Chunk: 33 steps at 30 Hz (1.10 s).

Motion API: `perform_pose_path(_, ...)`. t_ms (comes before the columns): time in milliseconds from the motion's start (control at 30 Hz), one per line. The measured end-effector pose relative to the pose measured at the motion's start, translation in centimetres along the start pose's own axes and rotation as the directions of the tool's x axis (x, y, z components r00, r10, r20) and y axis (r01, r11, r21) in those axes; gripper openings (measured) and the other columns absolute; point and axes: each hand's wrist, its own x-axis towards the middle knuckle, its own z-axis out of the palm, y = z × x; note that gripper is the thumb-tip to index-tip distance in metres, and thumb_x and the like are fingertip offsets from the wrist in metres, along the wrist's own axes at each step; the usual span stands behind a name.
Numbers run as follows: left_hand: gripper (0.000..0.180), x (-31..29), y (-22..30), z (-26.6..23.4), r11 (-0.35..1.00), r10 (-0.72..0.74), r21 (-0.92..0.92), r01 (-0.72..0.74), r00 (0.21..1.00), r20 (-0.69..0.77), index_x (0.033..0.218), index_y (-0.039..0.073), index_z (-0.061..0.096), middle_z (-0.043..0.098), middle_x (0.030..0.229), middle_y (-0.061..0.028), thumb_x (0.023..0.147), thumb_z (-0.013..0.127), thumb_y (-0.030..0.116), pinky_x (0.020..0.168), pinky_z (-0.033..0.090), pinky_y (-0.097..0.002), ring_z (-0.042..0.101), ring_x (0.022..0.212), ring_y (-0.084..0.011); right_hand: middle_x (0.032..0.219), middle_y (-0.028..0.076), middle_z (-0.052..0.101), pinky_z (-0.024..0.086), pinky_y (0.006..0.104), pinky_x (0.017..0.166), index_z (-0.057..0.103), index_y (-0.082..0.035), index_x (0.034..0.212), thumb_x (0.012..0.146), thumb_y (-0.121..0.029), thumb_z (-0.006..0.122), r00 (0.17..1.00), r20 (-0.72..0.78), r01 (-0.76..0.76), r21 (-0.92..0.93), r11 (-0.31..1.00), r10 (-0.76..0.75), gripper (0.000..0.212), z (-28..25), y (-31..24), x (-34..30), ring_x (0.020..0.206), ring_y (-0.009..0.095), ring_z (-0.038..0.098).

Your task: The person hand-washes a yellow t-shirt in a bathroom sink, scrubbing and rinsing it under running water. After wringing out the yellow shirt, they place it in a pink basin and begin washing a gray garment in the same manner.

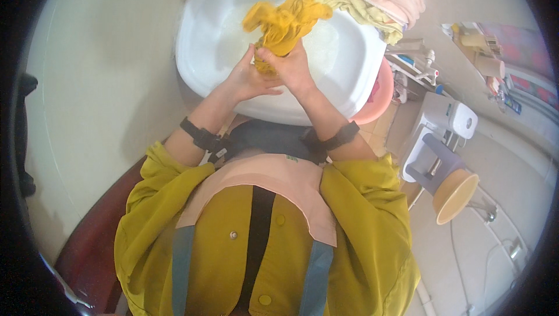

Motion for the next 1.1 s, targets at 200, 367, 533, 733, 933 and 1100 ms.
perform_pose_path(200,0.044,1.8,1.4,-1.1,0.914,0.403,0.083,-0.397,0.912,-0.077,0.119,0.003,0.044,0.054,0.110,-0.0107,0.093,0.035,0.038,0.080,0.049,-0.0368,0.056,0.098,-0.0218,0.125,0.011,0.048,0.039,0.0317,0.094,0.042,0.000,0.127,0.088,-0.010,0.053,0.957,0.282,-0.009,-0.193,0.981,0.064,0.042,-1.8,0.9,-2.2,0.112,0.018,0.048)
perform_pose_path(367,0.044,1.9,1.8,-0.8,0.776,0.580,0.392,-0.493,0.802,-0.140,0.113,-0.005,0.041,0.056,0.097,-0.0143,0.084,0.053,0.027,0.072,0.051,-0.0312,0.059,0.086,-0.0220,0.119,0.018,0.050,0.044,0.0395,0.093,0.041,0.004,0.123,0.094,-0.033,0.040,0.804,0.468,-0.593,0.589,0.549,0.367,0.047,-5.1,5.3,-1.0,0.110,0.026,0.050)
perform_pose_path(533,0.064,1.7,1.1,0.8,0.255,0.780,0.923,-0.288,0.625,-0.020,0.114,-0.010,0.030,0.053,0.103,-0.0201,0.077,0.064,0.030,0.079,0.046,-0.0323,0.056,0.092,-0.0250,0.108,0.015,0.054,0.048,0.0346,0.082,0.043,0.000,0.120,0.087,-0.045,0.050,0.638,0.514,-0.691,0.055,0.721,0.573,0.057,-2.6,2.3,0.8,0.099,0.022,0.054)
perform_pose_path(733,0.071,0.0,2.7,-0.7,0.581,0.696,0.672,-0.460,0.709,-0.116,0.124,-0.002,0.030,0.048,0.113,-0.0154,0.083,0.056,0.050,0.088,0.041,-0.0337,0.049,0.104,-0.0262,0.089,0.012,0.059,0.050,0.0346,0.066,0.051,-0.003,0.108,0.080,-0.038,0.059,0.707,0.439,-0.696,0.570,0.436,0.555,0.046,-1.7,1.2,-0.1,0.077,0.022,0.059)
perform_pose_path(933,0.066,0.5,3.1,0.4,0.914,0.382,-0.012,-0.405,0.851,0.360,0.125,0.002,0.040,0.056,0.110,-0.0114,0.082,0.056,0.049,0.082,0.048,-0.0354,0.056,0.097,-0.0220,0.088,0.013,0.057,0.049,0.0330,0.063,0.048,0.000,0.111,0.078,-0.041,0.057,0.720,0.594,-0.693,0.643,0.326,0.359,0.054,0.1,0.0,-2.0,0.073,0.021,0.057)
perform_pose_path(1100,0.041,-0.7,4.4,1.1,0.754,0.434,0.437,-0.491,0.871,0.230,0.114,0.002,0.046,0.056,0.102,-0.0100,0.082,0.060,0.024,0.077,0.049,-0.0323,0.057,0.090,-0.0181,0.089,0.012,0.060,0.047,0.0335,0.069,0.055,-0.001,0.100,0.072,-0.032,0.063,0.685,0.457,-0.643,0.012,0.766,0.568,0.043,0.1,-1.5,-1.0,0.078,0.021,0.059)
